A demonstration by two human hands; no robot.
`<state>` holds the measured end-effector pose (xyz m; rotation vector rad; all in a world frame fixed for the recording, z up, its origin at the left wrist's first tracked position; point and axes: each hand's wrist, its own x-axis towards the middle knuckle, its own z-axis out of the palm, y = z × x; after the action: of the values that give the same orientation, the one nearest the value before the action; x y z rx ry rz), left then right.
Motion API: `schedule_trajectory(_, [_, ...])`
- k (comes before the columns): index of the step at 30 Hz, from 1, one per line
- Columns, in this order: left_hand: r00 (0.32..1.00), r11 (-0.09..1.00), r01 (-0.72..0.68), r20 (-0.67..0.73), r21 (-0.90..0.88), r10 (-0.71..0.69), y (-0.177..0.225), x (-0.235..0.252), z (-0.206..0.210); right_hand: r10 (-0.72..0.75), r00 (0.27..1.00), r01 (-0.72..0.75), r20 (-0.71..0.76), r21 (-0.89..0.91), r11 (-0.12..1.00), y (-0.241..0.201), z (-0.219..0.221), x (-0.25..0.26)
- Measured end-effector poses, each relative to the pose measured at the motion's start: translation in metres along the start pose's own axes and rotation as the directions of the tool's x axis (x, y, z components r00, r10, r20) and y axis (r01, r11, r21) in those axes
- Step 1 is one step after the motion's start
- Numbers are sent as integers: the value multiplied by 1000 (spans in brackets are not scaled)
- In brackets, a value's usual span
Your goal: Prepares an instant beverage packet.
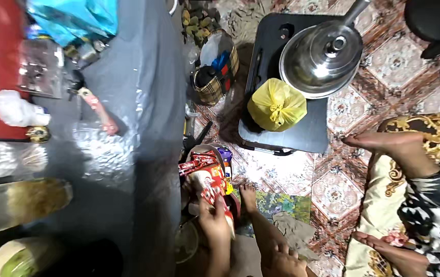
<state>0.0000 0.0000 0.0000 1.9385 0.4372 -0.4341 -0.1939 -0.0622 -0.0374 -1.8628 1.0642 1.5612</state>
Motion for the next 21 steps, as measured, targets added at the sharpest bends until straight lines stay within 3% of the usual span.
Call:
schedule_trajectory(3, [960,962,267,72,51,-270,-10,-65,-43,-112,994,112,19,0,994,-7,-1,-14])
schedule_trajectory(5, [942,949,307,122,66,-313,-16,-100,-77,-192,981,193,13,-37,981,-6,5,-15])
schedule_trajectory(9, [979,993,118,171,-9,-114,-15,-146,-143,-391,920,391,-15,4,920,-13,6,-41])
schedule_trajectory(10, [984,998,65,164,-15,-62,-10,-152,-159,-429,903,429,-12,80,900,-19,1,-60])
schedule_trajectory(12, [989,999,-45,142,-1,45,4,-164,-189,-504,861,434,64,421,796,-32,-10,-105])
schedule_trajectory(13, [985,993,-117,131,8,115,11,-168,-201,-565,813,393,145,579,714,-37,-17,-126])
schedule_trajectory(15, [960,964,-262,120,51,254,30,-175,-223,-728,616,310,301,757,575,-48,-36,-168])
schedule_trajectory(17, [947,945,-316,98,88,307,48,-184,-239,-859,422,353,289,820,450,-63,-51,-209])
schedule_trajectory(19, [961,960,-276,50,55,274,65,-192,-253,-924,331,490,191,802,342,-79,-61,-245])
schedule_trajectory(21, [977,977,-212,13,-23,212,80,-196,-269,-945,324,701,53,657,277,-95,-63,-276])
